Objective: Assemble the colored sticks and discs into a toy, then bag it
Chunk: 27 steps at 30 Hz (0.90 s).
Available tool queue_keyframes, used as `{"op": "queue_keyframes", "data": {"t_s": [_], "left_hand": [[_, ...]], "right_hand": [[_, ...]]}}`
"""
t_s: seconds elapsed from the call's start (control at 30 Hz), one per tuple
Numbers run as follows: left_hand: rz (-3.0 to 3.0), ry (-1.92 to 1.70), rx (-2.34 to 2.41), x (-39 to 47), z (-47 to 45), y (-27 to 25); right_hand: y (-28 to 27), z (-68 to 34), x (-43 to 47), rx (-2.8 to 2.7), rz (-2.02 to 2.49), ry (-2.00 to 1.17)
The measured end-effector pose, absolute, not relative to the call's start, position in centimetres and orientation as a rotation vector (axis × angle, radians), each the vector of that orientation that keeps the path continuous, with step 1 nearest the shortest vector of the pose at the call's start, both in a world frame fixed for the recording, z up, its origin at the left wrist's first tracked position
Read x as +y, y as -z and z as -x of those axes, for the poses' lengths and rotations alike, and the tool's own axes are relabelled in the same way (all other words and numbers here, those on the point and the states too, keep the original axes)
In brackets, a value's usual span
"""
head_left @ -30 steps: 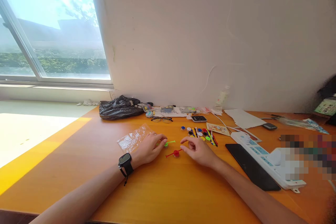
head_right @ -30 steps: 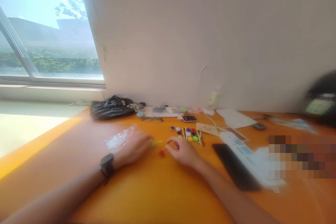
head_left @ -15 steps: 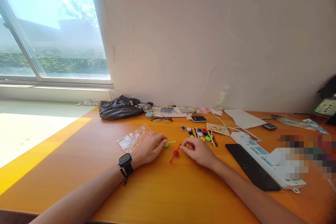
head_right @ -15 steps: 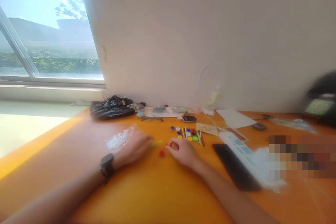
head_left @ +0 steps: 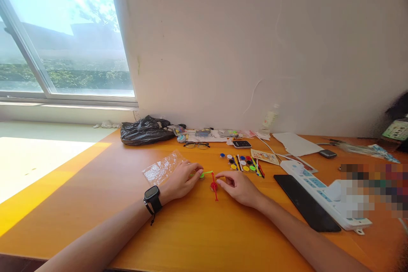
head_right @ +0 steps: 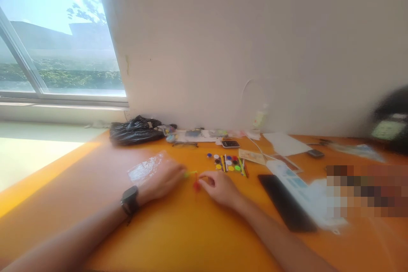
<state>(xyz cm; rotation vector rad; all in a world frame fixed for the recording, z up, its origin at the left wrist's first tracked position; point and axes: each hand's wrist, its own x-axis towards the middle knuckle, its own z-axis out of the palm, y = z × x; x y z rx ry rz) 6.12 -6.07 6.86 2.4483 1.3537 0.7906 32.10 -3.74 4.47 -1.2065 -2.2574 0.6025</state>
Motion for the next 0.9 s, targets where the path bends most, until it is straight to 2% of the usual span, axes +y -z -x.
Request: {"op": "queue_keyframes", "data": {"t_s": [0.9], "left_hand": [[-2.543, -0.966, 1.529, -4.7, -6.1, -3.3]], "right_hand": [[-6.1, -31.5, -5.8, -2.422, 0.943, -0.437]]}}
